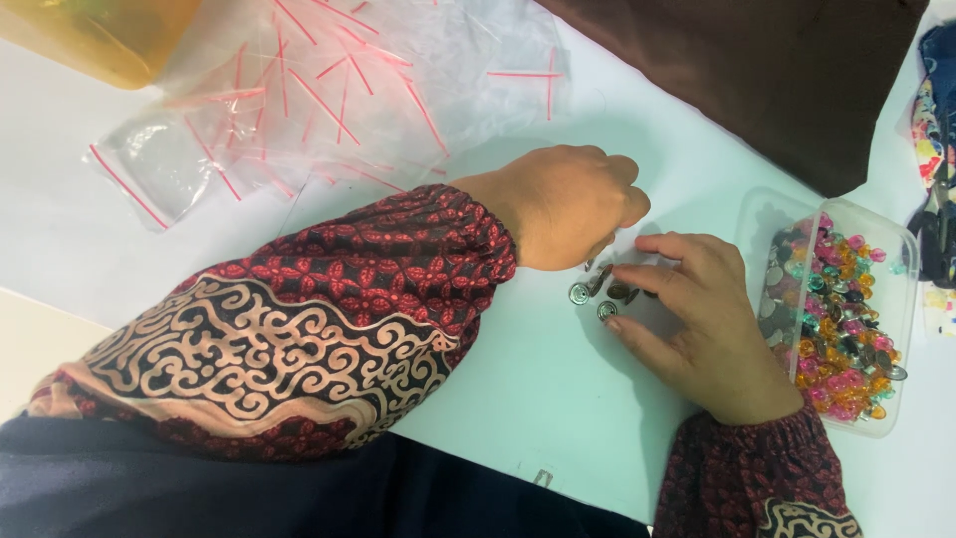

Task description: Packaging small metal charms and colorful beads into plastic zip-lock bags

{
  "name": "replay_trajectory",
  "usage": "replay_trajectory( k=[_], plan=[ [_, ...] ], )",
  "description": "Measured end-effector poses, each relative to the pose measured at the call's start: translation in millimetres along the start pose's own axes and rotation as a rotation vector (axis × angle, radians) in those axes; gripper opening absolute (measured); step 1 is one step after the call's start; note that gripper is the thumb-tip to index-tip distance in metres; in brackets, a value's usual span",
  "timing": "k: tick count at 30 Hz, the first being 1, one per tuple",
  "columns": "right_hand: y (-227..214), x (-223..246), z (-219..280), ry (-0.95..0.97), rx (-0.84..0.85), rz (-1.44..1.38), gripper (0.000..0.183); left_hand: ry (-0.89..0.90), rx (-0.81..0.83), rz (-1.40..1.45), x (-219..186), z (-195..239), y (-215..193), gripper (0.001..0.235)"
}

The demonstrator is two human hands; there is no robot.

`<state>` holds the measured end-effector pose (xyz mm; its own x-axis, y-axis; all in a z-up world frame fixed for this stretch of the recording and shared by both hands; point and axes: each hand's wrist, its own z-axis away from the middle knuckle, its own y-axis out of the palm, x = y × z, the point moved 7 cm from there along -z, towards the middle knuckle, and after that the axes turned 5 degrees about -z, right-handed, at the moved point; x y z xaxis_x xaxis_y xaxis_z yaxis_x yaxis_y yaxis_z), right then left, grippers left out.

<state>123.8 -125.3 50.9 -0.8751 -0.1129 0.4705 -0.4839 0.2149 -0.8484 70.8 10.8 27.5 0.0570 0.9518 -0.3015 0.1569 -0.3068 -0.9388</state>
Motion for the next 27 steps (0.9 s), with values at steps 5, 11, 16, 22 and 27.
replay_trajectory(
  k=[5,11,16,22,27],
  plan=[
    [0.9,-1.0,0.2,-0.093,0.041,0.138,0.039,-0.066,0.086,-0.016,7.6,-8.3,18.8,0.014],
    [0.9,-3.3,1.1,-0.091,0.036,0.152,0.032,-0.071,0.12,-0.047,7.0,-8.0,19.5,0.014],
    [0.9,-4.9,0.6,-0.076,0.033,0.156,0.029,-0.075,0.113,-0.045,6.6,-7.9,17.1,0.015],
    [-0.6,-4.8,1.1,-0.087,0.02,0.151,0.027,-0.092,0.151,-0.027,6.3,-6.1,17.6,0.014],
    [0.3,-7.4,1.0,-0.088,0.014,0.155,0.026,-0.049,0.092,-0.058,5.9,-8.6,18.9,0.02]
  ],
)
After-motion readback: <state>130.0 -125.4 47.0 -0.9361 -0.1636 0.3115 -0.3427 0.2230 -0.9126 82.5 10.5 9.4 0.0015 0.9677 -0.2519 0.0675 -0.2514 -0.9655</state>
